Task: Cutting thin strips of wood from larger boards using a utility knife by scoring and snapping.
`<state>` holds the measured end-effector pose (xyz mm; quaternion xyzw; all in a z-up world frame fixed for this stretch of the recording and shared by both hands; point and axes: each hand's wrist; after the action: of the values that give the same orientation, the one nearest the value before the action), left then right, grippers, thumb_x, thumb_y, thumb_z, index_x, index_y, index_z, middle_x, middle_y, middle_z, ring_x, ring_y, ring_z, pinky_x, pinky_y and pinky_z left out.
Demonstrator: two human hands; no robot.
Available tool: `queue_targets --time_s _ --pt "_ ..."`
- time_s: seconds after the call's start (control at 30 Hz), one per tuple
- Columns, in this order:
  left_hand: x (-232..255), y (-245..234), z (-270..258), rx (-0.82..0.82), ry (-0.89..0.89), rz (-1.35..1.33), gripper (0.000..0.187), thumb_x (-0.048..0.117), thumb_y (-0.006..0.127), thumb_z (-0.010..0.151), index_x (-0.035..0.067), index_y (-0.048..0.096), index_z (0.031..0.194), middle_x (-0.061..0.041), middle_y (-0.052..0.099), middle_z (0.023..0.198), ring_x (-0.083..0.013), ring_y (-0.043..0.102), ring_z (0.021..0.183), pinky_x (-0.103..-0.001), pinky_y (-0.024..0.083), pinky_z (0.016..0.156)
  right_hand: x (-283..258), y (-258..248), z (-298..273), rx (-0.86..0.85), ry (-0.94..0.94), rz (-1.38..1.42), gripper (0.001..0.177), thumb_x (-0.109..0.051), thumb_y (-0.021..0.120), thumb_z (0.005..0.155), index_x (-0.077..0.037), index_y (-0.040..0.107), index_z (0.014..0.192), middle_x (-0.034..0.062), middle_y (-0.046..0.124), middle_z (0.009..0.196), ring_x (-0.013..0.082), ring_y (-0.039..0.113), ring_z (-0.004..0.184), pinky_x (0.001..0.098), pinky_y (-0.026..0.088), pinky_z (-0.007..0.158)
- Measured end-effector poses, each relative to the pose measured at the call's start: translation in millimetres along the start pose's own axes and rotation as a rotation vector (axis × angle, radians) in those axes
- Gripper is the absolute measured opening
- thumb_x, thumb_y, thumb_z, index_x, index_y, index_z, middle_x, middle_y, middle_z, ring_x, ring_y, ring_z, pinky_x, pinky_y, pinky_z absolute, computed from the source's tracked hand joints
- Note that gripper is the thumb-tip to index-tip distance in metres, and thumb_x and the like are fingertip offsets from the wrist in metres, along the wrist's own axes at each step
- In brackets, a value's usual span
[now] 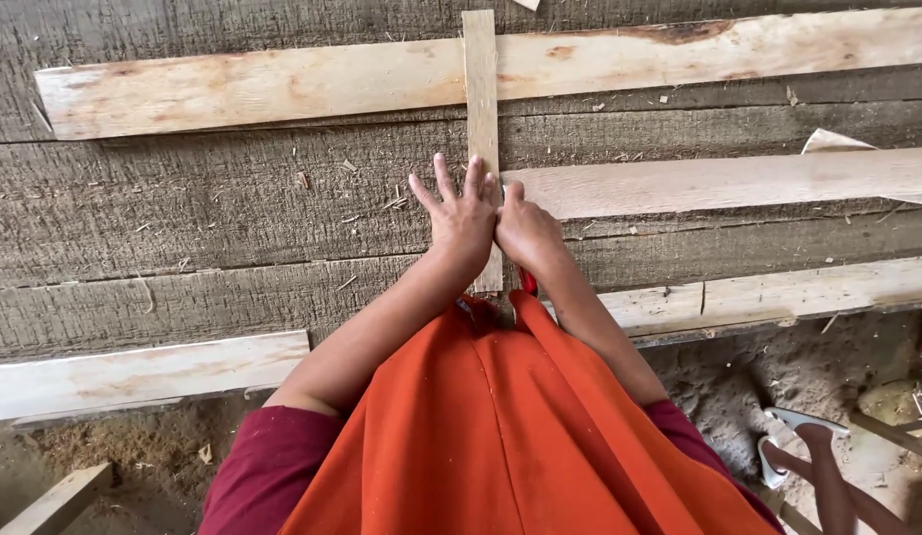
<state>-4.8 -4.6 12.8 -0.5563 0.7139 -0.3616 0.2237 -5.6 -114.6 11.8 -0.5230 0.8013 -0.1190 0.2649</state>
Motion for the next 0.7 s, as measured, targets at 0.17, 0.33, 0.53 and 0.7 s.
queue_targets --time_s 0.17,0.33,0.53,0.7 --pt "-2 -6 2 -0.023 0.018 0.010 0.067 0.009 0.061 0.096 0.016 0.038 0.158 -0.014 0.015 0.169 -0.0630 0.002 0.145 -0.092 0.003 0.099 -10 2 -33 -0.014 0.034 0.131 0.035 -0.021 0.020 0.105 0.001 0.037 0.128 0.0350 0.067 0.103 0.0534 0.065 0.110 0.0653 0.042 0.102" --pt "0 -4 4 -0.054 0.010 0.012 0.068 0.016 0.063 0.097 0.013 0.035 0.159 -0.015 0.015 0.169 -0.0628 0.000 0.145 -0.091 -0.001 0.099 -13 5 -54 0.005 0.172 0.379 0.080 -0.045 -0.005 0.107 -0.002 0.061 0.094 0.0239 0.070 0.078 0.0415 0.072 0.097 0.0529 0.033 0.115" --pt "-5 -1 4 -0.082 0.029 -0.004 0.069 0.034 0.063 0.098 0.017 0.035 0.159 -0.013 0.015 0.169 -0.0593 0.007 0.146 -0.089 0.008 0.105 9 24 -51 0.065 0.133 0.363 0.085 -0.039 -0.006 0.107 -0.005 0.064 0.073 0.0255 0.061 0.065 0.0424 0.070 0.086 0.0554 0.039 0.105" --pt "-14 10 -3 0.086 0.072 -0.150 0.076 0.031 0.074 0.093 0.015 0.039 0.158 -0.014 0.020 0.168 -0.0582 0.020 0.146 -0.083 0.025 0.105 62 51 -16 0.365 -0.034 0.241 0.032 -0.025 0.035 0.111 -0.002 0.041 0.133 0.0112 0.056 0.070 0.0262 0.061 0.059 0.0358 0.052 0.054"
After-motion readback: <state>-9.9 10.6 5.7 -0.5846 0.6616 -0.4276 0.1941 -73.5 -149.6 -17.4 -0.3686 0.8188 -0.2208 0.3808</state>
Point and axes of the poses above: each hand's wrist, its own z-axis towards the middle knuckle, its own y-axis out of the palm, x = y × z
